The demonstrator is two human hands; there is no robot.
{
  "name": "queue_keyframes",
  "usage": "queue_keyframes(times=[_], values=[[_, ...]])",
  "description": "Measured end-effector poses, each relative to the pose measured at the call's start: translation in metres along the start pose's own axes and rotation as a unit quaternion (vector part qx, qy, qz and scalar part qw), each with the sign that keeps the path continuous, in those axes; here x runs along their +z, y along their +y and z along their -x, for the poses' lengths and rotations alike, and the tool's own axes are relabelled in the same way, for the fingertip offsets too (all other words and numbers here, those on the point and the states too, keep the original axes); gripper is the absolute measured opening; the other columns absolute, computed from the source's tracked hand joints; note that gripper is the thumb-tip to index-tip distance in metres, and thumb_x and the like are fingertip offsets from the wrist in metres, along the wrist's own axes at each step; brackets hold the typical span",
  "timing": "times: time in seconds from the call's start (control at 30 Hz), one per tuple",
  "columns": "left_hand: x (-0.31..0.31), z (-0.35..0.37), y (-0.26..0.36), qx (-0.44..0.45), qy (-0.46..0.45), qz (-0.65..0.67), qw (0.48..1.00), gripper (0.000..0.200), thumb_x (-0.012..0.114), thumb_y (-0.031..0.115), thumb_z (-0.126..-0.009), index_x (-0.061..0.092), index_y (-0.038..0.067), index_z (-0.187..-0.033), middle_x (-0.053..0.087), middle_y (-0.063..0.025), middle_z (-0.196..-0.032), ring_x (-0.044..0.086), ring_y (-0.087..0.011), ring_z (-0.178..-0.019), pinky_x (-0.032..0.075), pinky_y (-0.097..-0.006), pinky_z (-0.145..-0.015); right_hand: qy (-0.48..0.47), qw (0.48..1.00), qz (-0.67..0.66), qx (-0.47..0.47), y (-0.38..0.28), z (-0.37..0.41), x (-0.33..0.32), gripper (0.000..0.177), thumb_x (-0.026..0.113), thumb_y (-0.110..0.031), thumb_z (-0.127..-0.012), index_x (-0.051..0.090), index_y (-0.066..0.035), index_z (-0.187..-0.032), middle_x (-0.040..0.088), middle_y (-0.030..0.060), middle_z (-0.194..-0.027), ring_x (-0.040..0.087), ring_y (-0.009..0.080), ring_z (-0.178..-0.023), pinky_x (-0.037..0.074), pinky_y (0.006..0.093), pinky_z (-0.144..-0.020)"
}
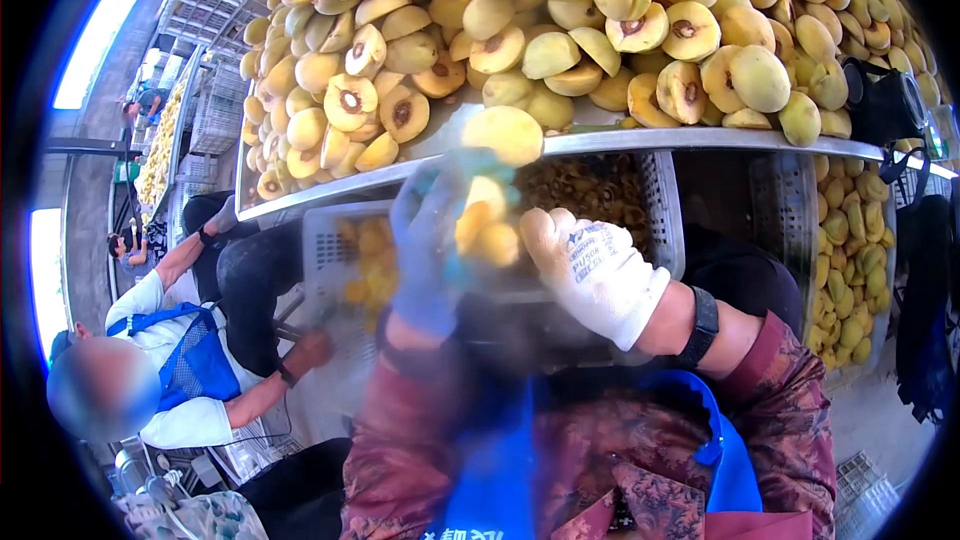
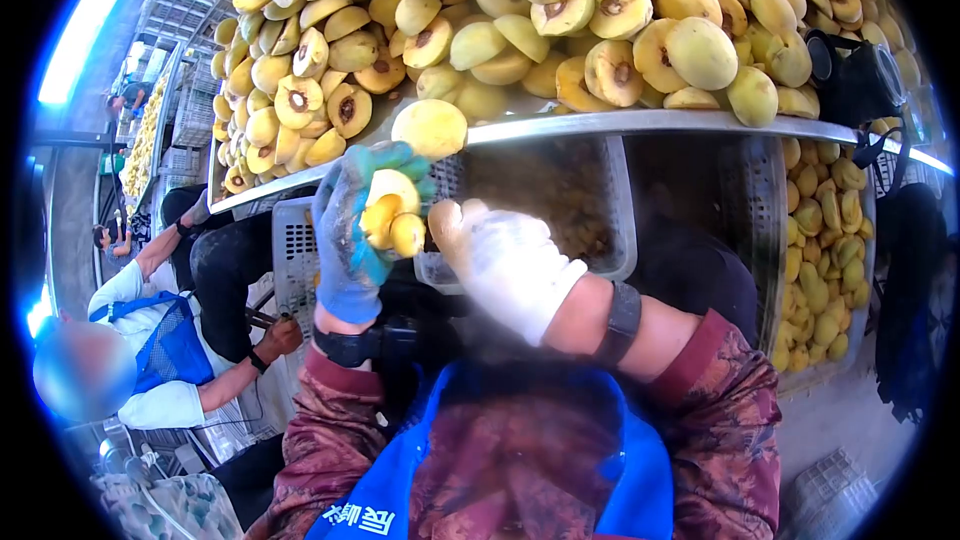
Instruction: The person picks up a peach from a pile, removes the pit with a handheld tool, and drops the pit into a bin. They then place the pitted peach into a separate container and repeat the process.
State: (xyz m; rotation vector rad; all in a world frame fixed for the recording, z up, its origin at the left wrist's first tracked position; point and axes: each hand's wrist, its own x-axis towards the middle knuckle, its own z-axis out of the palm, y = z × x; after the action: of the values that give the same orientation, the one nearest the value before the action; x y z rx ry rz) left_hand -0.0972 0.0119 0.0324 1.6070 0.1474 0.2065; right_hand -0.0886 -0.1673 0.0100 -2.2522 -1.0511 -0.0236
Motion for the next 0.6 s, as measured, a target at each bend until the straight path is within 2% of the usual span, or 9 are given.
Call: queue_keyframes(times=[0.07, 0.13, 0.17, 0.2, 0.27, 0.3, 0.4, 0.57, 0.6], values=[[-0.030, 0.005, 0.006, -0.061, 0.078, 0.053, 0.994, 0.036, 0.055, 0.027, -0.099, 0.059, -0.005, -0.115, 0.067, -0.0150, -0.106, 0.069, -0.0242, -0.091, 0.058, -0.0341, -0.078, -0.062, 0.995, 0.079, 0.009, -0.001, -0.003, -0.004, 0.014, 0.052, -0.007, -0.085, 0.047, -0.006, -0.098, 0.059, 0.0131, -0.080, 0.062, 0.0285, -0.059, 0.048, 0.0417, -0.048], [-0.079, 0.004, 0.016, -0.037, 0.064, -0.199, 0.977, 0.039, 0.061, 0.026, -0.096, 0.058, -0.005, -0.118, 0.066, -0.0153, -0.107, 0.066, -0.0189, -0.097, 0.054, -0.0297, -0.085, -0.096, 0.993, 0.053, 0.037, 0.022, -0.001, 0.011, 0.014, 0.054, -0.010, -0.085, 0.051, -0.007, -0.099, 0.063, 0.0118, -0.081, 0.068, 0.0281, -0.068, 0.052, 0.0378, -0.051], [-0.069, 0.009, 0.044, -0.123, 0.097, -0.195, 0.968, 0.043, 0.062, 0.025, -0.095, 0.056, -0.005, -0.125, 0.064, -0.0144, -0.112, 0.063, -0.0169, -0.102, 0.051, -0.0277, -0.088, -0.167, 0.980, 0.092, 0.048, 0.035, 0.002, 0.019, 0.012, 0.055, -0.011, -0.085, 0.053, -0.007, -0.097, 0.063, 0.0110, -0.080, 0.068, 0.0273, -0.069, 0.052, 0.0375, -0.051], [-0.117, 0.002, 0.022, -0.046, 0.046, -0.480, 0.875, 0.047, 0.064, 0.023, -0.093, 0.054, -0.005, -0.129, 0.061, -0.0140, -0.119, 0.061, -0.0160, -0.105, 0.051, -0.0278, -0.088, -0.238, 0.961, 0.128, 0.059, 0.047, 0.004, 0.028, 0.010, 0.055, -0.011, -0.086, 0.054, -0.007, -0.095, 0.064, 0.0103, -0.079, 0.069, 0.0266, -0.070, 0.052, 0.0372, -0.051], [-0.131, -0.005, 0.016, 0.045, 0.087, -0.590, 0.802, 0.055, 0.072, 0.034, -0.084, 0.060, 0.000, -0.125, 0.061, -0.0229, -0.119, 0.059, -0.0350, -0.110, 0.045, -0.0396, -0.096, -0.165, 0.974, 0.143, 0.053, 0.053, 0.020, 0.050, 0.008, 0.056, -0.011, -0.085, 0.058, -0.007, -0.092, 0.065, 0.0098, -0.078, 0.069, 0.0241, -0.071, 0.052, 0.0373, -0.052], [-0.109, -0.009, 0.028, 0.021, 0.097, -0.553, 0.827, 0.060, 0.072, 0.037, -0.083, 0.056, 0.003, -0.130, 0.055, -0.0246, -0.128, 0.052, -0.0387, -0.119, 0.042, -0.0440, -0.100, -0.162, 0.975, 0.132, 0.071, 0.046, 0.015, 0.042, 0.009, 0.056, -0.011, -0.085, 0.059, -0.008, -0.092, 0.065, 0.0086, -0.076, 0.069, 0.0235, -0.069, 0.052, 0.0364, -0.052], [-0.058, -0.030, 0.024, 0.181, -0.046, -0.585, 0.789, 0.068, 0.077, 0.033, -0.080, 0.052, 0.003, -0.135, 0.052, -0.0203, -0.136, 0.051, -0.0311, -0.125, 0.038, -0.0413, -0.106, -0.153, 0.968, 0.180, 0.083, 0.047, 0.010, 0.031, 0.007, 0.056, -0.010, -0.084, 0.058, -0.008, -0.091, 0.064, 0.0095, -0.075, 0.069, 0.0245, -0.067, 0.053, 0.0369, -0.053], [0.007, -0.067, -0.008, 0.194, -0.198, -0.585, 0.762, 0.074, 0.080, 0.036, -0.074, 0.052, 0.013, -0.138, 0.053, -0.0231, -0.134, 0.044, -0.0341, -0.131, 0.033, -0.0425, -0.111, -0.136, 0.985, 0.059, 0.086, 0.040, -0.001, 0.001, 0.014, 0.056, -0.012, -0.087, 0.051, -0.007, -0.100, 0.064, 0.0127, -0.082, 0.067, 0.0324, -0.070, 0.053, 0.0432, -0.057], [0.008, -0.070, -0.007, 0.168, -0.197, -0.553, 0.792, 0.074, 0.079, 0.037, -0.075, 0.052, 0.012, -0.138, 0.053, -0.0226, -0.134, 0.045, -0.0340, -0.131, 0.033, -0.0425, -0.111, -0.121, 0.989, 0.027, 0.079, 0.041, -0.001, -0.002, 0.017, 0.057, -0.014, -0.087, 0.051, -0.007, -0.101, 0.064, 0.0141, -0.083, 0.066, 0.0341, -0.071, 0.052, 0.0439, -0.058]])
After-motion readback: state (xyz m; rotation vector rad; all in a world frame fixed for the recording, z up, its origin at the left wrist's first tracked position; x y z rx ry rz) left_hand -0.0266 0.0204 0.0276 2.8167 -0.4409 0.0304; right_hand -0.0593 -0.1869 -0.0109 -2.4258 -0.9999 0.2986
